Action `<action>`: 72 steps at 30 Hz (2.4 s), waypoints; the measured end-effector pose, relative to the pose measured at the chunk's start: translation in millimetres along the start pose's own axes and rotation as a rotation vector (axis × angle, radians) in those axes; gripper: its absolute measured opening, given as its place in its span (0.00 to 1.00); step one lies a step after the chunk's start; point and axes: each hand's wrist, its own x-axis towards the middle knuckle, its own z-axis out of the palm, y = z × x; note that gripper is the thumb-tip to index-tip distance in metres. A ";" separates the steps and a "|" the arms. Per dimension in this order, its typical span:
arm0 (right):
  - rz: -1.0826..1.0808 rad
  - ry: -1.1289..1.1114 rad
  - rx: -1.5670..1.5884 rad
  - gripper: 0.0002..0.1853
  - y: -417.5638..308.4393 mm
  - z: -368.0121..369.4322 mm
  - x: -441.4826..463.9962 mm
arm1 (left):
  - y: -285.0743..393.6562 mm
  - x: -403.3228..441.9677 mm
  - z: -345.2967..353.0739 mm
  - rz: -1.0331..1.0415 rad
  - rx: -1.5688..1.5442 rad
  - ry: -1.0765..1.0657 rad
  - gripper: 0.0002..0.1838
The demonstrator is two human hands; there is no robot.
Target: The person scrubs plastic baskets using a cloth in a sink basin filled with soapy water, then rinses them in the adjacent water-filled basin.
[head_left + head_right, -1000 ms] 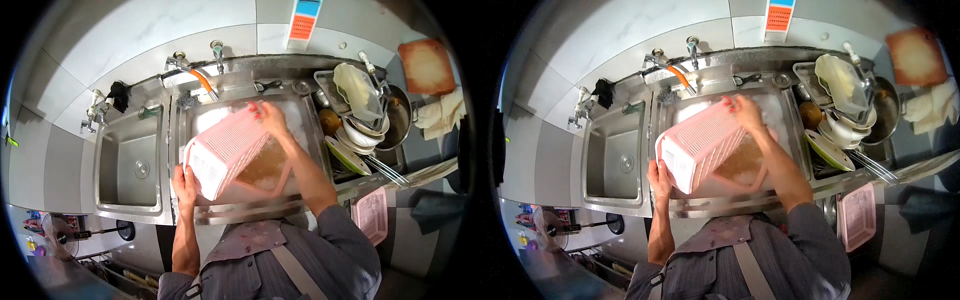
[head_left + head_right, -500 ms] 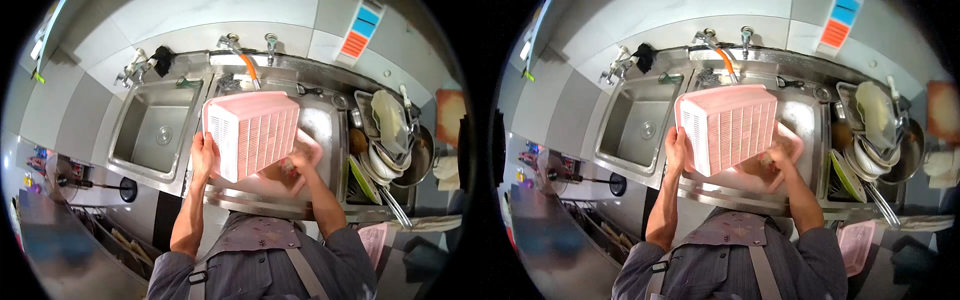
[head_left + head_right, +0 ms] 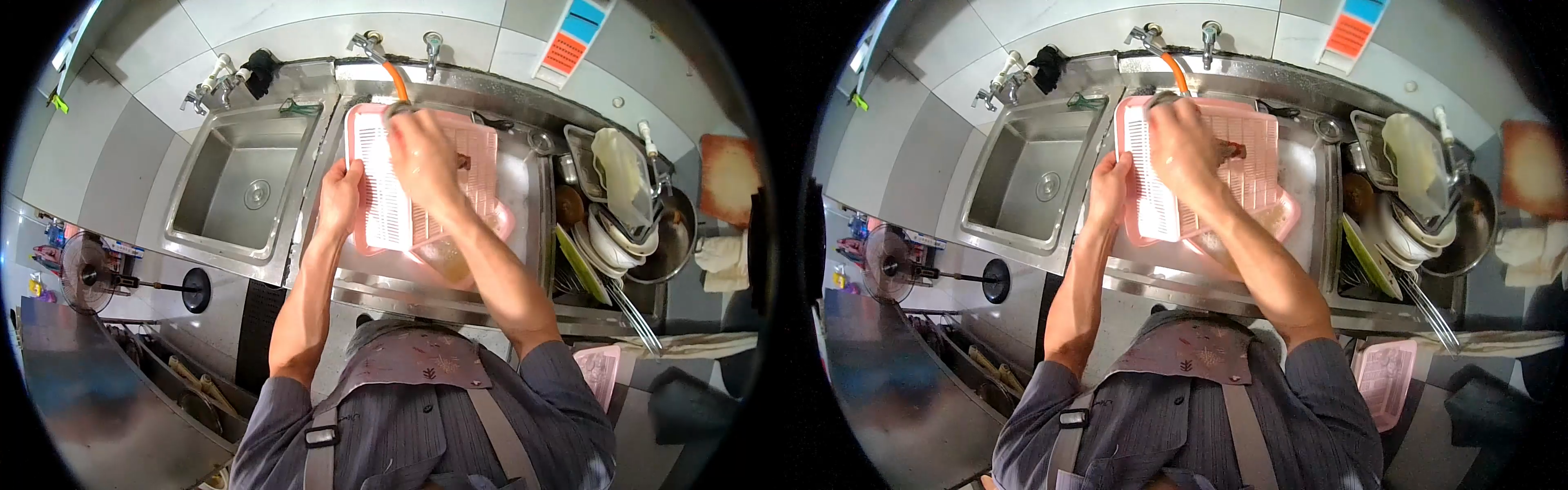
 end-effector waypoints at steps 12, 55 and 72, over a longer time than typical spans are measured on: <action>-0.434 -0.231 -0.292 0.13 -30.3 8.1 -118.9 | -2.3 47.2 -21.6 -0.031 -0.362 -0.067 0.12; 0.034 -0.314 -0.128 0.44 128.1 -106.4 -130.7 | -32.5 9.0 -105.8 -0.112 -0.344 -0.137 0.23; -0.015 -0.123 0.140 0.36 129.3 -87.0 -99.0 | -5.3 20.0 -125.5 -0.177 -0.278 -0.011 0.24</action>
